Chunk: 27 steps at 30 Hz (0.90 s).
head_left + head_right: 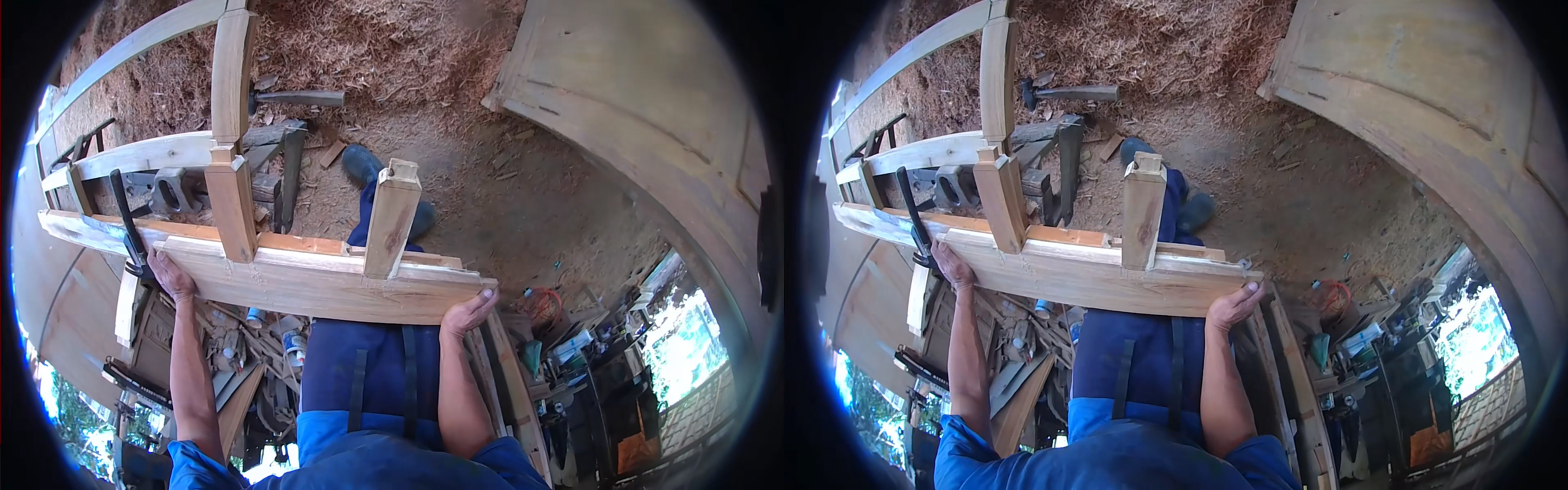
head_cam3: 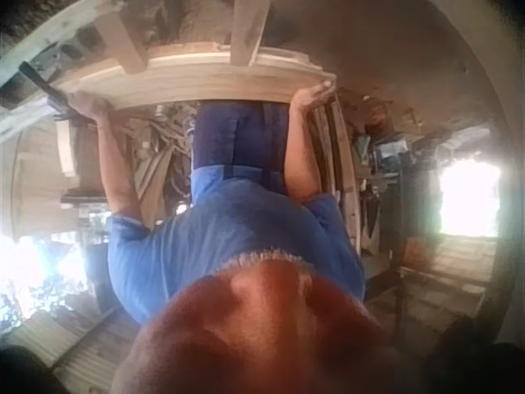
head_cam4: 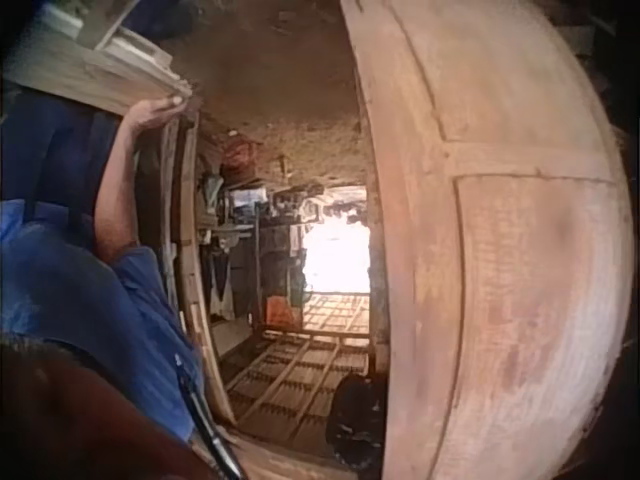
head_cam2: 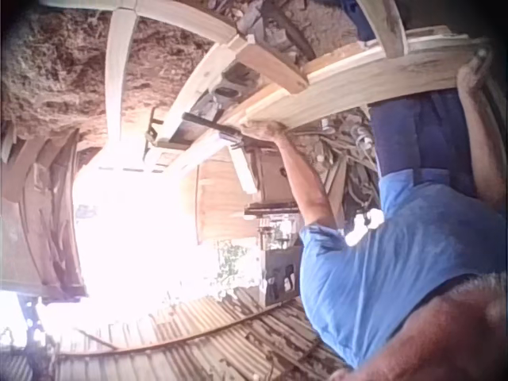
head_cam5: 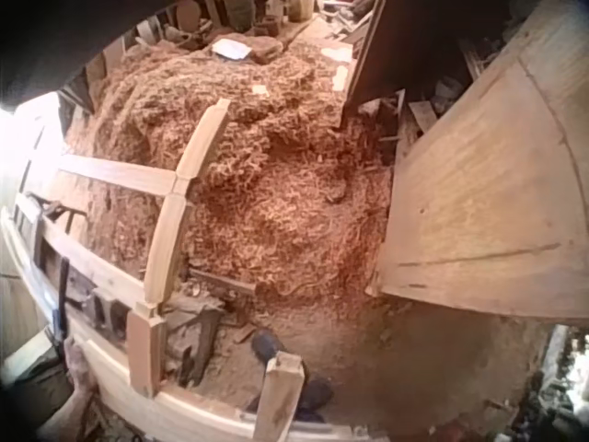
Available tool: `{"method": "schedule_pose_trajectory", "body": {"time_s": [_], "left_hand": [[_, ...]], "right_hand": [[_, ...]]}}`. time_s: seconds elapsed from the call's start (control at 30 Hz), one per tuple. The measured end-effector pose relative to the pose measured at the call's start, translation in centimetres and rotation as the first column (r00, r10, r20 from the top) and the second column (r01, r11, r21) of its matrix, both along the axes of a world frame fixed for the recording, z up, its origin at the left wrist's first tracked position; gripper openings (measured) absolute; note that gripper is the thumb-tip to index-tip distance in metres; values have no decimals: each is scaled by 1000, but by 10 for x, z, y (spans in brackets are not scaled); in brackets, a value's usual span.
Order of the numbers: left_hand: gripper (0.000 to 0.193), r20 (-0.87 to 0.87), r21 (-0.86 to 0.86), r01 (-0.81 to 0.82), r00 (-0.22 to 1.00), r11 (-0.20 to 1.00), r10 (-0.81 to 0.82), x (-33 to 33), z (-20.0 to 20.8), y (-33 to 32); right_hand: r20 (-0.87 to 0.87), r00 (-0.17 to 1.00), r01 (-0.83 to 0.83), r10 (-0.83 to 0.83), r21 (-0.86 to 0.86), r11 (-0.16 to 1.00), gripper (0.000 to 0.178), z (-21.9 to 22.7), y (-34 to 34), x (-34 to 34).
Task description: The person aligns wooden components of a furniture frame, using a square to check for vertical alignment and a hammer to tap the pieces together at their joints.
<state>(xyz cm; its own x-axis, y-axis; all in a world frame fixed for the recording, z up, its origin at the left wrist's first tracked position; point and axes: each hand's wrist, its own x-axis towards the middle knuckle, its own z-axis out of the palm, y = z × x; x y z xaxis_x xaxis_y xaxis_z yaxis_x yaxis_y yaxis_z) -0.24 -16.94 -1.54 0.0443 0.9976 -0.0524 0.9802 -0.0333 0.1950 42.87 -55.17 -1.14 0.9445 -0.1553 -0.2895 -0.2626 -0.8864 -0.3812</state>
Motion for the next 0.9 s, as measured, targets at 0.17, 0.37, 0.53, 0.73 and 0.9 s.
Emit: {"method": "schedule_pose_trajectory", "body": {"time_s": [0.17, 0.37, 0.53, 0.73, 0.9], "left_hand": [[53, -52, -18, 84, 995, 996, -85, -11, 3, 0], [54, 42, -8, -74, 996, 997, 74, 7, -3, 0], [56, 4, -15, -77, 997, 997, 77, 6, 6, -6], [52, 38, 29, -125, 992, 992, 123, -6, 8, -11], [39, -81, 3, -71, 994, 997, 71, 1, 0, -11]], "right_hand": [[-33, 998, 62, -60, 47, 997, 57, -2, -1, 1], [-126, 992, 25, -14, 85, 996, 59, 7, -1, 13], [-228, 974, 32, -6, 111, 993, 62, 9, 6, 32], [-383, 914, 243, -136, 245, 939, 63, 13, 44, 50], [-374, 915, 293, -152, 354, 888, 51, 19, 55, 60]]}}
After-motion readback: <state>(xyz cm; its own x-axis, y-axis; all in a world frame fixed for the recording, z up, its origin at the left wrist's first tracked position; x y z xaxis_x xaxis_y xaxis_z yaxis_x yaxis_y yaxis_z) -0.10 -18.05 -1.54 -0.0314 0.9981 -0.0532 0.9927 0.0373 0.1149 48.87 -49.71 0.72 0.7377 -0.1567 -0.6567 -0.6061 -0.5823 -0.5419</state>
